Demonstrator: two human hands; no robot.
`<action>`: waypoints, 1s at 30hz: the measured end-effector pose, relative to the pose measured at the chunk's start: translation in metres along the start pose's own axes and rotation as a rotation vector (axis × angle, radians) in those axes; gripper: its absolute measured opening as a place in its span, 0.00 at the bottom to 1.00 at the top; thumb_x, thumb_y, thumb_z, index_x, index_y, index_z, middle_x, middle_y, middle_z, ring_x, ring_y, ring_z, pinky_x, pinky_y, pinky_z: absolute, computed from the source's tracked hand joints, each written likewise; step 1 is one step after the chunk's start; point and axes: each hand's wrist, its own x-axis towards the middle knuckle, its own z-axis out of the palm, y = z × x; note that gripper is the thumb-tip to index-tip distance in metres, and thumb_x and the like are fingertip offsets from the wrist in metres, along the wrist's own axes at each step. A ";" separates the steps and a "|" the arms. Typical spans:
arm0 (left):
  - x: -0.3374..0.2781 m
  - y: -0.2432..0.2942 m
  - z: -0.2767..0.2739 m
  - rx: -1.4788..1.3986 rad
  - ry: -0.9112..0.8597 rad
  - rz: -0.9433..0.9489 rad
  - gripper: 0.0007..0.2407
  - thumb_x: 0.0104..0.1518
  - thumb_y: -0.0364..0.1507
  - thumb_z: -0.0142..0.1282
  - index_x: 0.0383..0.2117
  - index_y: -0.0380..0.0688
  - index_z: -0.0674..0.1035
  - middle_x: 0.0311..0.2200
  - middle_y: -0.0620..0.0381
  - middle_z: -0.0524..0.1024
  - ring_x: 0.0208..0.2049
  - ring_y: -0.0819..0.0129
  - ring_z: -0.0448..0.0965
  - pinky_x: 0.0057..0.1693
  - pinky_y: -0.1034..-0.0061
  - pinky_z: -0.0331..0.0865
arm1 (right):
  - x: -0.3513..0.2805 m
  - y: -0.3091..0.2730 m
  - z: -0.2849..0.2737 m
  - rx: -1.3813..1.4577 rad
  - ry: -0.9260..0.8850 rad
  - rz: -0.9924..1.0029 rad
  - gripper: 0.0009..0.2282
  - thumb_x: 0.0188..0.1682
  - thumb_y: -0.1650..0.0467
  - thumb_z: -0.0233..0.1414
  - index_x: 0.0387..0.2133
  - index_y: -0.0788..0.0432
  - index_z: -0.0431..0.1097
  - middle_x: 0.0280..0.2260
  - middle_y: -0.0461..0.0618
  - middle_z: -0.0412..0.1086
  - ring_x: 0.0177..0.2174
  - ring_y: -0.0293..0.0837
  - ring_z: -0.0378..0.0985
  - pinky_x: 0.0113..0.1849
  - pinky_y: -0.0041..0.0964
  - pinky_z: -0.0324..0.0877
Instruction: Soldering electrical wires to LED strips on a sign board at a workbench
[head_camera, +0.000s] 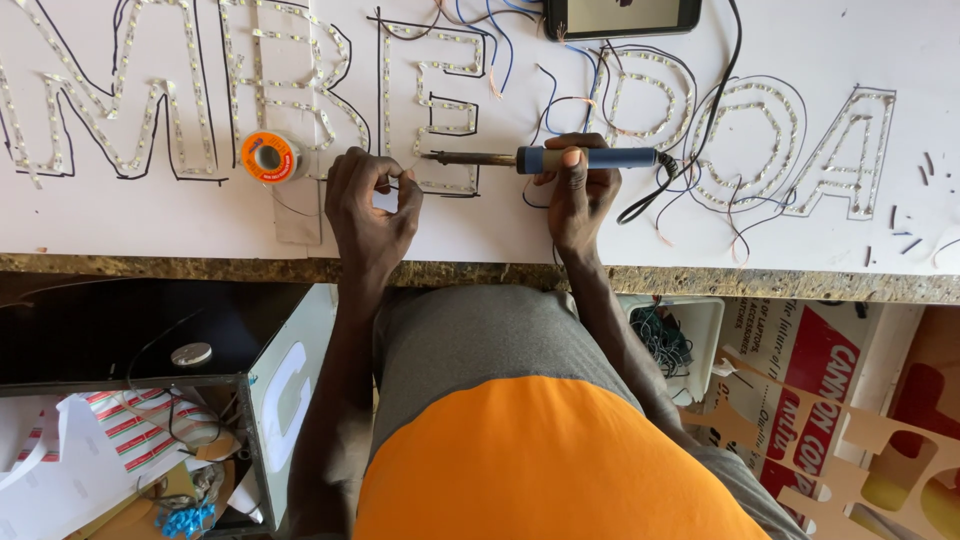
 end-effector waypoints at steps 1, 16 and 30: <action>0.000 0.000 0.000 0.001 0.001 0.001 0.07 0.63 0.20 0.65 0.34 0.47 0.77 0.27 0.57 0.65 0.31 0.58 0.71 0.50 0.60 0.71 | 0.000 -0.001 0.000 0.002 -0.001 -0.001 0.22 0.66 0.58 0.55 0.39 0.71 0.77 0.23 0.57 0.74 0.22 0.44 0.82 0.33 0.37 0.79; 0.000 -0.003 0.002 -0.001 0.014 -0.008 0.07 0.62 0.20 0.66 0.34 0.47 0.78 0.27 0.56 0.65 0.30 0.56 0.72 0.50 0.59 0.71 | 0.000 0.005 -0.001 0.074 -0.023 -0.007 0.22 0.66 0.59 0.54 0.41 0.74 0.75 0.21 0.58 0.73 0.23 0.44 0.81 0.33 0.35 0.78; -0.001 -0.004 0.005 0.018 0.035 0.010 0.08 0.61 0.19 0.67 0.33 0.47 0.78 0.25 0.58 0.65 0.30 0.55 0.72 0.51 0.62 0.71 | -0.003 0.017 -0.004 0.118 0.004 -0.019 0.20 0.65 0.61 0.55 0.41 0.72 0.76 0.27 0.60 0.76 0.23 0.45 0.83 0.31 0.37 0.80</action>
